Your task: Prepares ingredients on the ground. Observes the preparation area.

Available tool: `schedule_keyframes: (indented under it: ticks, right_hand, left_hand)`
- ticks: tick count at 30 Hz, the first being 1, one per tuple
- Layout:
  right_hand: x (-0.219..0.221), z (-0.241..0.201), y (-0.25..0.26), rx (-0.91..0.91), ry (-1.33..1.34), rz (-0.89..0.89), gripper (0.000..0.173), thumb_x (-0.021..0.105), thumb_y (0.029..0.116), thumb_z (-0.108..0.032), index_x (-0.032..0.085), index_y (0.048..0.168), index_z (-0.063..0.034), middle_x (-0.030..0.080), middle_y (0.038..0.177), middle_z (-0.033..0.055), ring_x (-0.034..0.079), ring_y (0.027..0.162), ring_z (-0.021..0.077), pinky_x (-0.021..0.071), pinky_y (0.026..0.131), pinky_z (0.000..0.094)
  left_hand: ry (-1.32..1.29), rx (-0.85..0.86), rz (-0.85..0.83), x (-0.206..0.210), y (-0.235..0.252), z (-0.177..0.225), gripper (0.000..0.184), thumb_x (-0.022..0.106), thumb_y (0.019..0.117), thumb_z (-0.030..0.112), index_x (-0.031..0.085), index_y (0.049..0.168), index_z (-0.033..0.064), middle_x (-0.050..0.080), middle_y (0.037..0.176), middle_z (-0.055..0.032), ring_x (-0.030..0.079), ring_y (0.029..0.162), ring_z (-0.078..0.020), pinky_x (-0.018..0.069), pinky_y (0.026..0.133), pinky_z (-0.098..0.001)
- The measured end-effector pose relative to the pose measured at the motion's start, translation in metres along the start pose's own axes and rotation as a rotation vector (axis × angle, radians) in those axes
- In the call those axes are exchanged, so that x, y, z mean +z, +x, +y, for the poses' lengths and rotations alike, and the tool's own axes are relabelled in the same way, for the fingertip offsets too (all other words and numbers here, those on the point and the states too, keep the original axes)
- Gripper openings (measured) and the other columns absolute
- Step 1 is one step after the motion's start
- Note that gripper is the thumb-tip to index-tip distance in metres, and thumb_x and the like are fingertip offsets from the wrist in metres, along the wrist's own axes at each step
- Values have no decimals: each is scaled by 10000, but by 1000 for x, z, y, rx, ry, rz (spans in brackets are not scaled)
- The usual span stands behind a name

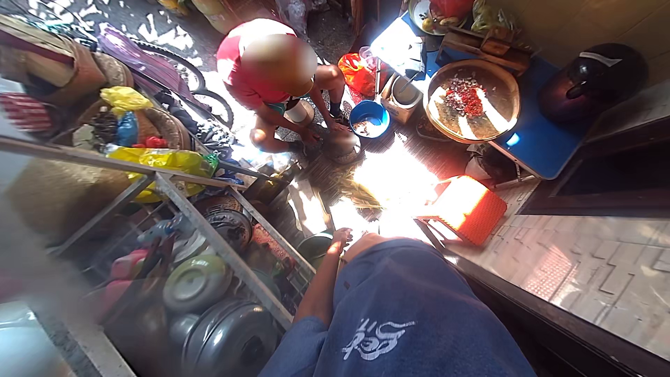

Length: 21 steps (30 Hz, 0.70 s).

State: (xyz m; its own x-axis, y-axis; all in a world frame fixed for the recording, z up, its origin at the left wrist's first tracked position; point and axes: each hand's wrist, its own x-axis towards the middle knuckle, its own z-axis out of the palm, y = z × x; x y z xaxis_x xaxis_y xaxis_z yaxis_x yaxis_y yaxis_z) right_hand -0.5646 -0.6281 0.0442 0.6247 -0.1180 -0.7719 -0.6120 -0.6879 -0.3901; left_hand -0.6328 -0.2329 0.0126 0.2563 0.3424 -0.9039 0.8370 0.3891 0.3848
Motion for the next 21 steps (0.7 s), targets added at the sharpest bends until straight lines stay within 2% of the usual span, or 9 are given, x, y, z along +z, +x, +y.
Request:
schedule_keyframes:
  ticks: [3, 6, 9, 10, 11, 12, 14, 16, 21]
  right_hand:
    - [-17, -46, -25, 165, -21, -106, 267, 573, 1038, -61, 690, 1260, 29, 697, 1248, 221, 634, 1202, 318, 432, 1071, 425]
    - [-10, -18, -7, 105, 17, -70, 260, 591, 1021, -54, 692, 1233, 56, 706, 1201, 245, 653, 1156, 338, 454, 1041, 446]
    - [-3, 8, 18, 109, 25, -97, 257, 611, 1021, -81, 700, 1232, 35, 701, 1220, 228, 646, 1160, 313, 450, 1046, 439]
    - [-4, 12, 19, 48, 0, -112, 258, 612, 1027, -107, 705, 1223, 31, 708, 1201, 222, 656, 1131, 302, 465, 1019, 424]
    - [-4, 14, 10, -93, -16, -73, 254, 611, 1026, -121, 715, 1177, 55, 722, 1121, 239, 678, 1045, 307, 496, 950, 404]
    - [2, 15, 1, -237, 3, 51, 239, 641, 993, -111, 742, 1071, 90, 738, 985, 264, 707, 910, 326, 532, 843, 396]
    - [-17, -34, -28, 4, -3, -85, 264, 592, 1027, -64, 676, 1223, 92, 695, 1188, 277, 653, 1120, 346, 462, 1016, 421]
    - [-10, -35, -22, 75, -18, -26, 253, 596, 1008, -36, 698, 1214, 69, 707, 1182, 266, 660, 1127, 367, 460, 1023, 456]
    - [-17, -55, -34, 170, -27, -67, 289, 574, 1028, -33, 663, 1289, 53, 674, 1283, 254, 617, 1232, 371, 416, 1085, 465]
  left_hand:
    - [0, -1, 1, 0, 0, 1, 299, 450, 1096, 140, 578, 1310, -23, 631, 1108, -196, 591, 868, -209, 498, 795, -363]
    - [4, -4, 8, 2, -2, 3, 300, 441, 1098, 131, 581, 1308, -31, 632, 1118, -200, 600, 883, -213, 504, 801, -362]
    - [6, -12, 5, 3, -4, 2, 299, 442, 1098, 134, 584, 1307, -25, 639, 1106, -193, 601, 871, -208, 505, 790, -358]
    - [5, -13, 4, 3, -5, 3, 295, 442, 1097, 127, 581, 1305, -30, 637, 1104, -192, 596, 866, -203, 502, 790, -354]
    - [6, -12, 5, 4, -5, 3, 292, 444, 1096, 121, 580, 1302, -36, 634, 1098, -192, 594, 859, -198, 504, 787, -349]
    - [7, -9, 10, 4, -6, 2, 287, 448, 1094, 115, 582, 1293, -42, 634, 1084, -191, 595, 843, -193, 508, 778, -341]
    - [4, -3, 9, 5, -5, 2, 289, 451, 1094, 113, 579, 1294, -50, 631, 1084, -194, 602, 837, -189, 517, 777, -334]
    - [-4, 1, 9, 6, -4, 1, 289, 455, 1092, 109, 574, 1299, -52, 627, 1097, -202, 601, 842, -193, 515, 777, -335]
    - [5, 7, -5, 6, -4, 1, 293, 450, 1093, 111, 568, 1308, -50, 627, 1104, -201, 602, 851, -190, 513, 787, -331]
